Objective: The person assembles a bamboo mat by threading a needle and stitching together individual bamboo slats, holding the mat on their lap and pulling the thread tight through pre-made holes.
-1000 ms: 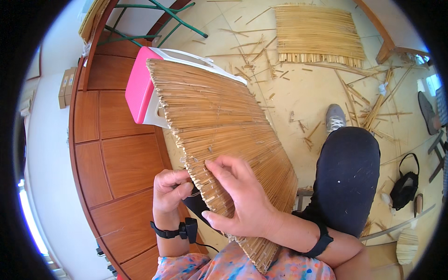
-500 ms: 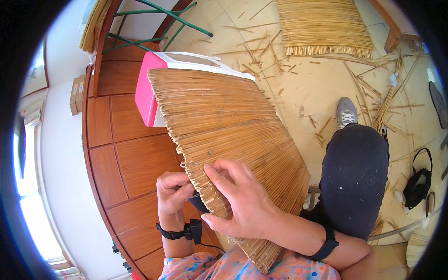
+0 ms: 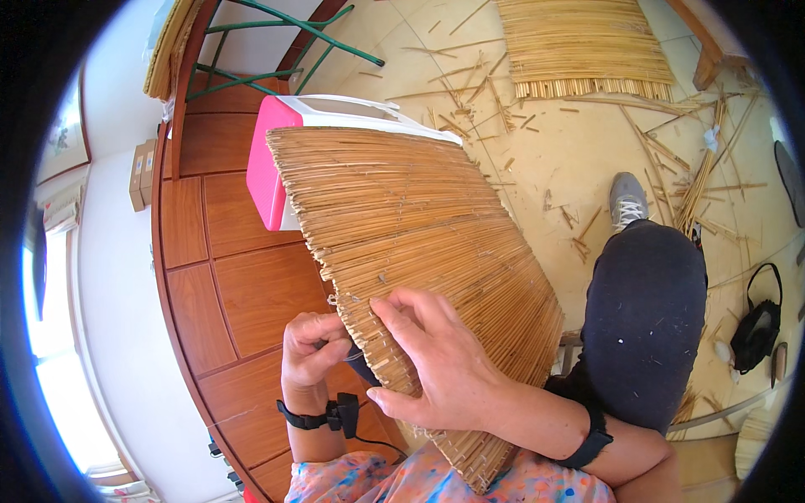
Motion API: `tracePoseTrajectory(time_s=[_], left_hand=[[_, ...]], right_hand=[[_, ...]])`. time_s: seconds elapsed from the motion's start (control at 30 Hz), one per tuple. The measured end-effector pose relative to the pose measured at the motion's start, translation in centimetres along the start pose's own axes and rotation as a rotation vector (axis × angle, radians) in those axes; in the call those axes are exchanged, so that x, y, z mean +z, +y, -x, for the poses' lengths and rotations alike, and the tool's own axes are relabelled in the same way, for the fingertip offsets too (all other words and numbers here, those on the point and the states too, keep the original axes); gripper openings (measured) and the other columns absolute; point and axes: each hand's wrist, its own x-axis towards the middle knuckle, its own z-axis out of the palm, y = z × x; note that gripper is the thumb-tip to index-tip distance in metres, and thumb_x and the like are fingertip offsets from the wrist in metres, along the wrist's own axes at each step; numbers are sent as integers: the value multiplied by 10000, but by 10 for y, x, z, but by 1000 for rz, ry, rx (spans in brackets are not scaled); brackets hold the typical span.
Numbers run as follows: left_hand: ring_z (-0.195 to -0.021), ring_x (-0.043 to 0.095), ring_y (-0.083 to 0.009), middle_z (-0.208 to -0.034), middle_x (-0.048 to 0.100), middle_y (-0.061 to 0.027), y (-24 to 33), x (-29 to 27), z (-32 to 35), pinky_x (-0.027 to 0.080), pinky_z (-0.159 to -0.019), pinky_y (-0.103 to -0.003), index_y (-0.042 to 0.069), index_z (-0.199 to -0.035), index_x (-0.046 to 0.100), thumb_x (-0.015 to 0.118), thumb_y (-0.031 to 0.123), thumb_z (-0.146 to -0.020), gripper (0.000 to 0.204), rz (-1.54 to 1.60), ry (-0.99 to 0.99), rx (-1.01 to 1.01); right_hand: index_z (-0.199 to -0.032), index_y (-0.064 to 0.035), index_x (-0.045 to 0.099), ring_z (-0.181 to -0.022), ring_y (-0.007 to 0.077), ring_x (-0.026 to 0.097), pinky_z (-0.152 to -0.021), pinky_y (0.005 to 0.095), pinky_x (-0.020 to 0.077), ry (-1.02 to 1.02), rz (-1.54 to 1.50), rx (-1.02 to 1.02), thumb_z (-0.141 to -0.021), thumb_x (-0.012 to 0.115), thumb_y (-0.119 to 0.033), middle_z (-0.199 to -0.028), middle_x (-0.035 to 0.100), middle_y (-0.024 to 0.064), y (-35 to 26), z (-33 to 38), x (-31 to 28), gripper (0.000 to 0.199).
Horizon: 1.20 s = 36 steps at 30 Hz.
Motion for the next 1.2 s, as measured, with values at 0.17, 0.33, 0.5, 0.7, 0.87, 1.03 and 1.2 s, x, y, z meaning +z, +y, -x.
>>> tracePoseTrajectory(time_s=[0.17,0.33,0.5,0.7,0.87,1.03,1.2], left_hand=[[-519,478,-98,-576,526,-29,11,-3,-4,363,-513,-255,-58,-1145,659,622,-88,-775,373,-45,-88,-42],[-540,534,-103,-637,622,-75,23,-10,-11,389,-515,-246,-59,-1132,665,625,-80,-791,344,-133,-130,-50],[-561,564,-94,-676,664,-95,24,-12,-13,404,-513,-236,-57,-1094,681,625,-84,-805,296,-139,-131,-46],[-555,559,-87,-652,653,-80,20,-9,-12,412,-522,-233,-60,-1054,688,637,-85,-806,255,-130,-94,-34],[-550,555,-77,-621,636,-55,19,-2,-11,407,-515,-233,-54,-1000,688,641,-84,-811,197,-116,-3,-68],[-567,551,-54,-624,633,-31,20,0,-8,405,-527,-212,-45,-946,674,648,-78,-822,131,-120,42,-135],[-590,528,-34,-674,630,3,29,15,-6,396,-537,-190,-26,-912,653,635,-60,-856,69,-85,142,-224]], right_hand=[[-1364,82,416,-1181,385,438,-993,443,412,14,-2,-8,-736,760,-326,-1293,419,231,0,0,0,824],[-1368,80,417,-1176,380,441,-997,437,412,8,3,-10,-745,751,-336,-1285,423,230,0,0,0,820],[-1364,78,427,-1181,380,442,-1001,440,411,5,3,-5,-742,750,-346,-1286,428,226,1,-1,1,819],[-1361,79,430,-1188,382,440,-1008,443,407,5,3,-4,-737,753,-351,-1288,430,221,1,0,1,823],[-1359,84,429,-1186,378,442,-1011,441,406,-3,16,2,-736,756,-350,-1285,429,220,-1,-1,-1,827],[-1357,85,425,-1185,373,445,-1008,439,409,-4,37,-16,-732,761,-341,-1285,428,217,-1,-1,1,828],[-1350,77,428,-1186,380,446,-1010,440,408,1,12,-7,-720,766,-332,-1282,433,221,1,-2,0,824]])
